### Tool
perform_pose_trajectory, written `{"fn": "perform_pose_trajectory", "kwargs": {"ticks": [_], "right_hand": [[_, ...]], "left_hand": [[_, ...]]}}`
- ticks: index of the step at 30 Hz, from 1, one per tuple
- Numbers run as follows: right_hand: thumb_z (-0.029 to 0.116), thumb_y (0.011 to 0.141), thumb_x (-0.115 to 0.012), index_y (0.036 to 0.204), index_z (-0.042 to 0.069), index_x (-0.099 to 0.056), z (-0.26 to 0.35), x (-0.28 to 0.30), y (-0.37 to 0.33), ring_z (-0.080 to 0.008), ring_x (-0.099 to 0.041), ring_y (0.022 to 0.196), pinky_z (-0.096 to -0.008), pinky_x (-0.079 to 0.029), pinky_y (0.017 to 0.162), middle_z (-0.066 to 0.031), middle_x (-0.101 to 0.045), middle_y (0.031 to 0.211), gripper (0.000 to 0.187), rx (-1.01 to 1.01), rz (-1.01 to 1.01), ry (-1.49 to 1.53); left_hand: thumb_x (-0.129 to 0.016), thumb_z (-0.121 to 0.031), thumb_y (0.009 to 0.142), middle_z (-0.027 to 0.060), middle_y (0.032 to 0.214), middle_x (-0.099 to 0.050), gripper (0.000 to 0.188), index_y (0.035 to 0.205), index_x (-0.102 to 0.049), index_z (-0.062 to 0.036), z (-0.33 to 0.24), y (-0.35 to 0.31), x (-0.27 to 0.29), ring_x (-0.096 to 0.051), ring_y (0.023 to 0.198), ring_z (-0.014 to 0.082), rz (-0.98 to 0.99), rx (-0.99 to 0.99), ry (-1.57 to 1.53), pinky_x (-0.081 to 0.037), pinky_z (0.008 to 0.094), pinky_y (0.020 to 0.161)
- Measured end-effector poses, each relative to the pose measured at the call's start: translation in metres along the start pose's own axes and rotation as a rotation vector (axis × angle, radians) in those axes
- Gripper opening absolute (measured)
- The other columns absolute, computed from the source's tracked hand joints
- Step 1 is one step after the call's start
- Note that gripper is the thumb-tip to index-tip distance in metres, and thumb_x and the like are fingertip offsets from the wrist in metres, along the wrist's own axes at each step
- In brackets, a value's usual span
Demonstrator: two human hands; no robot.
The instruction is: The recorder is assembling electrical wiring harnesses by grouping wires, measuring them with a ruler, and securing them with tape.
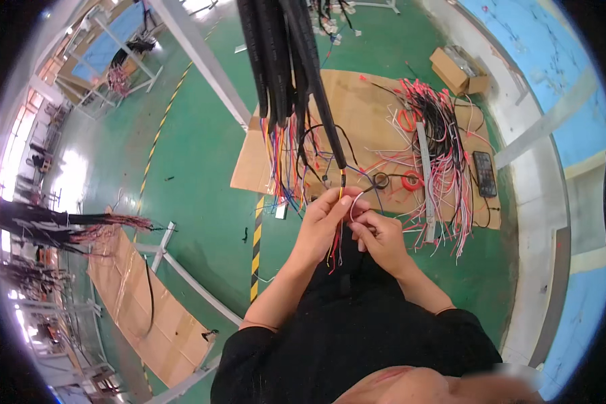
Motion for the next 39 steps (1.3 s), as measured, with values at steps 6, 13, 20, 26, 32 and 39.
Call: {"fn": "perform_pose_trajectory", "kwargs": {"ticks": [6,13,20,26,32,39], "right_hand": [[0.023,0.096,-0.055,0.108,-0.002,-0.057,-0.021,0.0,0.017,-0.0101,-0.058,0.081,-0.0256,-0.048,0.073,-0.0039,-0.06,0.092,0.028,-0.089,-0.145,0.505],[0.019,0.097,-0.051,0.1,0.002,-0.052,0.029,-0.006,0.045,-0.0129,-0.061,0.08,-0.025,-0.049,0.073,-0.008,-0.062,0.095,0.017,0.103,-0.119,0.264],[0.013,0.097,-0.051,0.105,0.002,-0.044,0.047,-0.031,0.069,-0.0185,-0.064,0.085,-0.0291,-0.052,0.075,-0.0138,-0.065,0.094,0.015,0.172,-0.021,0.17],[0.006,0.092,-0.057,0.107,0.005,-0.043,0.036,-0.031,0.084,-0.0178,-0.064,0.078,-0.0298,-0.056,0.062,-0.0144,-0.064,0.093,0.021,0.148,0.116,0.185],[0.004,0.09,-0.059,0.105,0.006,-0.046,0.022,-0.018,0.101,-0.0174,-0.064,0.075,-0.0272,-0.054,0.062,-0.0119,-0.063,0.089,0.02,0.17,0.075,0.266],[0.003,0.09,-0.06,0.105,0.006,-0.046,0.022,-0.017,0.103,-0.0181,-0.064,0.074,-0.0275,-0.054,0.065,-0.0117,-0.064,0.088,0.021,0.146,0.03,0.285]], "left_hand": [[-0.045,-0.01,0.099,0.0021,0.085,-0.059,0.022,0.112,-0.056,0.0029,0.005,-0.004,0.005,-0.057,0.075,0.0094,0.026,-0.124,0.048,-0.048,0.0223,0.073],[-0.042,-0.018,0.101,-0.0026,0.072,-0.046,0.024,0.106,-0.058,-0.001,-0.009,-0.023,0.007,-0.042,0.06,0.0041,0.099,-0.094,0.264,-0.037,0.0189,0.052],[-0.043,-0.019,0.1,-0.0044,0.07,-0.042,0.02,0.094,-0.056,-0.0045,-0.008,-0.014,0.029,-0.037,0.056,0.0043,0.15,0.011,-0.049,-0.034,0.019,0.05],[-0.044,-0.024,0.101,-0.0059,0.067,-0.044,0.024,0.098,-0.058,-0.0044,-0.002,-0.009,0.047,-0.041,0.058,0.0038,0.253,-0.012,-0.13,-0.038,0.0185,0.053],[-0.041,-0.02,0.101,0.0084,0.088,-0.064,0.024,0.099,-0.055,-0.0008,0.04,-0.045,0.077,-0.064,0.082,0.0141,0.392,0.177,0.067,-0.052,0.0269,0.075],[-0.046,-0.018,0.099,0.0124,0.105,-0.065,0.018,0.102,-0.056,-0.0024,0.041,-0.081,0.089,-0.066,0.095,0.0186,0.423,0.341,-0.192,-0.054,0.0305,0.081]]}}
Point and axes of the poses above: each hand's wrist, its own y-axis towards the middle knuckle, its own x-axis out of the back of the hand, z = x × y, the point moved 1 cm from there along y, towards the middle knuckle
